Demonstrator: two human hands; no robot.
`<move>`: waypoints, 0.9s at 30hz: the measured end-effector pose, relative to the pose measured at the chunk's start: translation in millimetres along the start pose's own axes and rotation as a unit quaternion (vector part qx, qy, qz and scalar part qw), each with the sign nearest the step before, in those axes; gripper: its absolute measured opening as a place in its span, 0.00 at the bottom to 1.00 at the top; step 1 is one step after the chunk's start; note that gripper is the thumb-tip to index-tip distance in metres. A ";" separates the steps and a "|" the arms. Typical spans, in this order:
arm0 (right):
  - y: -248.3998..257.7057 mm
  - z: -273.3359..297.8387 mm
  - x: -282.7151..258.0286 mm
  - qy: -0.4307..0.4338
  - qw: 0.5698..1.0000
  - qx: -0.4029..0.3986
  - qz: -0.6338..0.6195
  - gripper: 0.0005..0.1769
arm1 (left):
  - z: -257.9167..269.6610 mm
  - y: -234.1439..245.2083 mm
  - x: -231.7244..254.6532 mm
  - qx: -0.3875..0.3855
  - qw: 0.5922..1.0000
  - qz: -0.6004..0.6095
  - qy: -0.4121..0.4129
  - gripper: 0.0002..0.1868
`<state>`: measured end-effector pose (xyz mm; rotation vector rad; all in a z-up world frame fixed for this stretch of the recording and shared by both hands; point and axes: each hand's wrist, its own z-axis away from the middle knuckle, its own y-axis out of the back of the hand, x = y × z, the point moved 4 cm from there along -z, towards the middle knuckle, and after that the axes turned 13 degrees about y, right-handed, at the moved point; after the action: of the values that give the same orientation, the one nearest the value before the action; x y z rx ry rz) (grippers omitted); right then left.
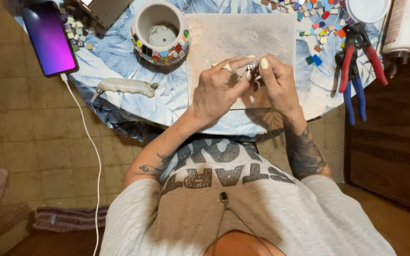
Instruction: Applying small mosaic tiles to a decorative pot using adhesive and tile nippers
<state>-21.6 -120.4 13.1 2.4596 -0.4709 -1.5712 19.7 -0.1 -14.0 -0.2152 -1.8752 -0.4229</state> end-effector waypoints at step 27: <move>-29.9 -20.5 56.9 0.129 0.827 -0.308 0.452 0.13 | 51.9 -10.8 -11.2 -0.211 0.821 -0.530 -0.029 0.35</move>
<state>24.0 -113.3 -36.1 1.5191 -0.7707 -0.7865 -25.6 10.9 -41.6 0.5831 -1.7871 -1.6078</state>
